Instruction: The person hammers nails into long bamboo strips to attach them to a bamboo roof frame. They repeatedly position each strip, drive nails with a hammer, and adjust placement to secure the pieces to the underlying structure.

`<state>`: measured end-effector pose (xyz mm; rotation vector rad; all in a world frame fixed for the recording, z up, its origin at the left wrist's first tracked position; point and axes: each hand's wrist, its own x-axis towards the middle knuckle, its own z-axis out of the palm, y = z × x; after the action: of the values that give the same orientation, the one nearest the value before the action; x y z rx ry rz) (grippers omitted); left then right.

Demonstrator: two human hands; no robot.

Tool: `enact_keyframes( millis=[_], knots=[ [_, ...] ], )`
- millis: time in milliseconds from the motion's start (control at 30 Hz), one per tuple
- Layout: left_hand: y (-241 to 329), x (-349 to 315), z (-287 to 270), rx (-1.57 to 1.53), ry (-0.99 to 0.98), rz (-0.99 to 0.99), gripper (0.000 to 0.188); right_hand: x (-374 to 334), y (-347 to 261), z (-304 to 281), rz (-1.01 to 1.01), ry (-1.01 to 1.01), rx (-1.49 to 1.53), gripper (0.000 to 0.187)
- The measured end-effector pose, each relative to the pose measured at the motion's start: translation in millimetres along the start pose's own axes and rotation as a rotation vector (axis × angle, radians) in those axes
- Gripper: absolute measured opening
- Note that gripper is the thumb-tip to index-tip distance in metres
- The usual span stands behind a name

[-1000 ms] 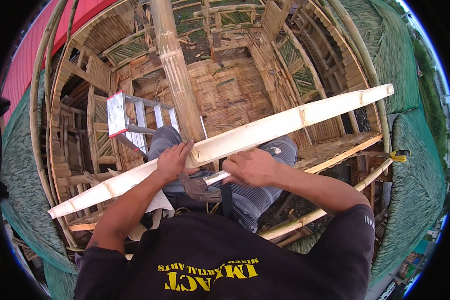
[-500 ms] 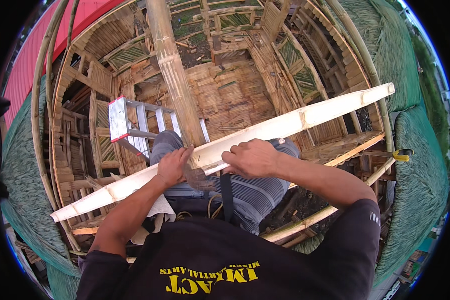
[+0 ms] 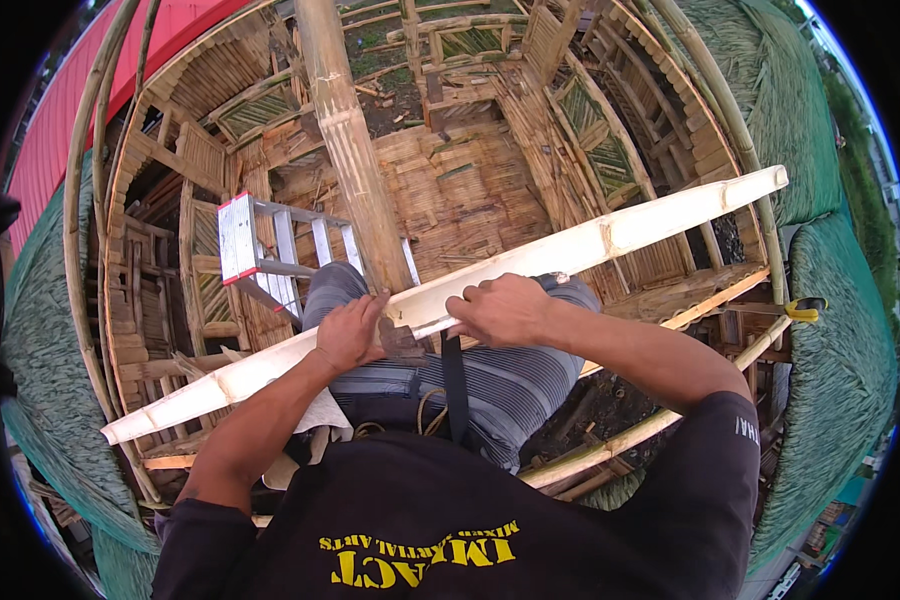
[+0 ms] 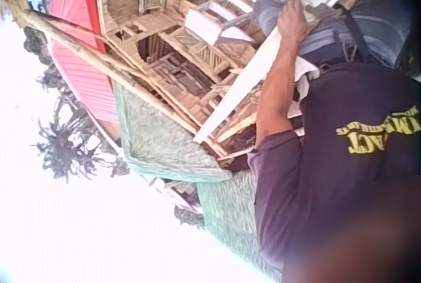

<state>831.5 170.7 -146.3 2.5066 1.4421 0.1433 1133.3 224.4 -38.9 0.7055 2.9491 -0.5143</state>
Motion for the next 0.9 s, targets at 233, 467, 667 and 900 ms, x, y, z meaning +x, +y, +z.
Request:
enact_keyframes(
  millis=[233, 467, 667, 900],
  knots=[
    [-1, -3, 0, -0.014, -0.042, 0.001, 0.101, 4, 3, 9, 0.296, -0.179, -0.089, 0.032],
    [-2, 0, 0, -0.048, -0.015, -0.003, 0.101, 7, 2, 9, 0.286, -0.175, -0.129, 0.032],
    [0, -5, 1, -0.071, -0.023, -0.019, 0.101, 3, -4, 12, -0.29, 0.104, 0.067, 0.029],
    [15, -17, -50, -0.141, -0.084, 0.042, 0.084, 2, -3, 37, 0.187, -0.02, -0.047, 0.033]
  ],
)
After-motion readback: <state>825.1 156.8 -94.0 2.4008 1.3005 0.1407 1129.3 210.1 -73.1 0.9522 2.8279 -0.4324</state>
